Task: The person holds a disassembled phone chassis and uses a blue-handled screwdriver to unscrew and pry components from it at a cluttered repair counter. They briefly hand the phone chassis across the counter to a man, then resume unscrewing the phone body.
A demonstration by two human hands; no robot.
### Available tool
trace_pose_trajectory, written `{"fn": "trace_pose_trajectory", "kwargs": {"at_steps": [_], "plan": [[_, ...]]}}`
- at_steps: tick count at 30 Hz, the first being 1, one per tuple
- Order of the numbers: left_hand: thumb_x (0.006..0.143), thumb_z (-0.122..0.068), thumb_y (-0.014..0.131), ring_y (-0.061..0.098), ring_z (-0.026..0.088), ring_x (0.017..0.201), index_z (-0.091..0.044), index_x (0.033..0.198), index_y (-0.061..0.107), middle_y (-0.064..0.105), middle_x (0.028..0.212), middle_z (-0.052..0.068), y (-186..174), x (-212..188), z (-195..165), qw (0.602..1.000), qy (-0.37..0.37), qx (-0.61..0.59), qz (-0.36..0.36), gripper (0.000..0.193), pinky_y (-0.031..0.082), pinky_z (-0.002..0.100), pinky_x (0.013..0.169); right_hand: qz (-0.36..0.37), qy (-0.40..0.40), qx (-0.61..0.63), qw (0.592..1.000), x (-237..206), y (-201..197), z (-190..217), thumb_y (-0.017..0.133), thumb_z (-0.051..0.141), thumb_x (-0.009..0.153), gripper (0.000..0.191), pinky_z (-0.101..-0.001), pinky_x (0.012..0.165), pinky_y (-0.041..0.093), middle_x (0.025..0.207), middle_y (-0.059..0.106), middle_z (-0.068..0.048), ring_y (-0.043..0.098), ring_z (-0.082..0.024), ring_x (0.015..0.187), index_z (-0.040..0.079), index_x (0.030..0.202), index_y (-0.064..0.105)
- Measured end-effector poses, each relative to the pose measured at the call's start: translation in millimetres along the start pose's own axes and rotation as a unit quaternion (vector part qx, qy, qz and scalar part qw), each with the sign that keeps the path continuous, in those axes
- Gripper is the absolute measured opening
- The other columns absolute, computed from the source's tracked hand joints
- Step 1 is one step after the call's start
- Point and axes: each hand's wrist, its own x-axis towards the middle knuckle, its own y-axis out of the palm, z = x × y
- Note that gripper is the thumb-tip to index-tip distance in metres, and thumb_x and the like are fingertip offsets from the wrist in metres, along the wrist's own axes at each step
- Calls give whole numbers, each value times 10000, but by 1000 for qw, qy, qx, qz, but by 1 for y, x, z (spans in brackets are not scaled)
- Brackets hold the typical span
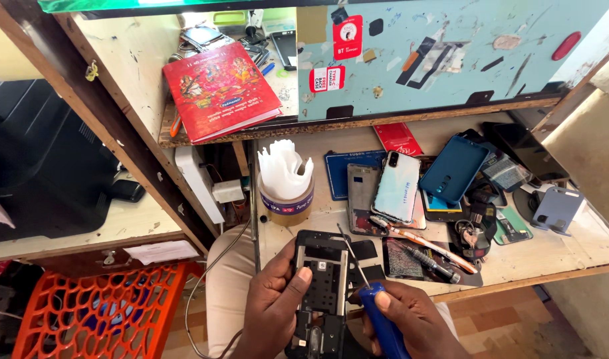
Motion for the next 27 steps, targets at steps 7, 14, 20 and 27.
{"fn": "trace_pose_trajectory", "kwargs": {"at_steps": [7, 14, 20, 27], "plan": [[991, -20, 505, 670, 155, 1137, 82, 1514, 419, 697, 1268, 173, -6, -3, 2, 998, 35, -53, -7, 540, 516, 295, 991, -40, 27, 11, 999, 3, -3, -5, 678, 459, 817, 562, -309, 457, 511, 692, 676, -131, 657, -201, 512, 0, 1141, 698], [1006, -77, 526, 700, 126, 889, 35, 1449, 492, 712, 1110, 142, -16, 3, 8, 993, 19, -81, -83, 458, 584, 272, 684, 23, -13, -40, 999, 16, -29, -30, 689, 479, 792, 633, -315, 606, 537, 776, 724, -146, 689, -194, 659, 21, 1227, 670], [989, -78, 539, 714, 120, 868, 49, 1395, 524, 722, 1083, 128, -21, 21, 15, 985, 8, -121, -122, 426, 606, 264, 713, 114, -60, -171, 977, 59, -79, -63, 704, 477, 822, 608, -314, 794, 504, 897, 762, -99, 684, -159, 845, 10, 1211, 692], [997, -107, 531, 676, 87, 728, 3, 1399, 544, 723, 986, 92, -30, 27, 20, 987, 40, -69, -137, 417, 551, 242, 543, 71, -69, -417, 903, 96, -98, -89, 668, 496, 872, 570, -294, 1004, 488, 1063, 774, -21, 740, -116, 1091, 112, 1284, 754]]}}
